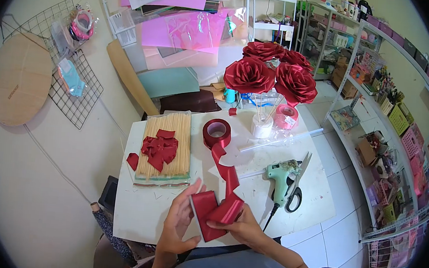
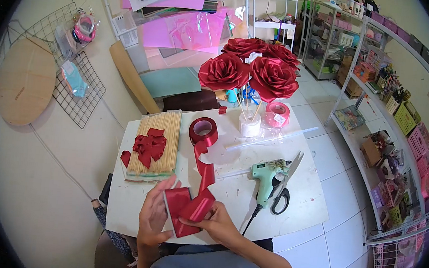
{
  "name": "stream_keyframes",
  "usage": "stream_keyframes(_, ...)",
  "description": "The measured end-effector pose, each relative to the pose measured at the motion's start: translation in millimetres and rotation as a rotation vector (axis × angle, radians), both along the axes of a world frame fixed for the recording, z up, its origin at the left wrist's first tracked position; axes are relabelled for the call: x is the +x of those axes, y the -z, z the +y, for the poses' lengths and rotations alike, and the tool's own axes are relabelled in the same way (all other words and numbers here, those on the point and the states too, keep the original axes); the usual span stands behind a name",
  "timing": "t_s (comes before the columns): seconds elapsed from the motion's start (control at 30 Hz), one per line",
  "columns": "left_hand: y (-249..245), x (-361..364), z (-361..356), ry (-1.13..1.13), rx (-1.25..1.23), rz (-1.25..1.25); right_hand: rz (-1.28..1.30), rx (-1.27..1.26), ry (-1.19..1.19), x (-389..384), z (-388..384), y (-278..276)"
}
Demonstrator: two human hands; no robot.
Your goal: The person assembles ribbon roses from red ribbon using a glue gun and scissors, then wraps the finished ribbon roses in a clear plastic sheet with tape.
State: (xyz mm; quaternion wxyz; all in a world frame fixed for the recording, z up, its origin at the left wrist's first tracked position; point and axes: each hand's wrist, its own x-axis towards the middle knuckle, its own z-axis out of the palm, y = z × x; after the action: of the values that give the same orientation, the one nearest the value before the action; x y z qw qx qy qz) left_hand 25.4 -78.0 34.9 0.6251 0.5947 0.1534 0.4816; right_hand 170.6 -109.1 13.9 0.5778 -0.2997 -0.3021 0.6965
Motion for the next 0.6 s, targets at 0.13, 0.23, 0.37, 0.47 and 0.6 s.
stream_keyframes(0.13,-3.2,0.3,1.1,0.066,-0.097,-0.051,-0.259,0.003,0.025,5.7,-1.8,2.0)
stream_keyframes(0.23,6.2,9.3,1.6,-0.098,-0.067,0.087,-0.405,0.090,0.082,0.8,-1.7,4.6)
stream_keyframes(0.37,6.6,11.0,-3.6,-0.138,-0.166,0.173,-0.514,0.206,0.189,-2.1,-2.9,9.0)
stream_keyframes(0.47,3.4,12.6,-5.7,-0.240,-0.141,0.261,-0.775,0.186,0.188,1.2,-7.1,-1.9)
stream_keyframes(0.6,-4.9,13.4,-9.9,-0.259,-0.132,0.355,-0.874,0.388,0.336,8.6,-0.9,-5.9)
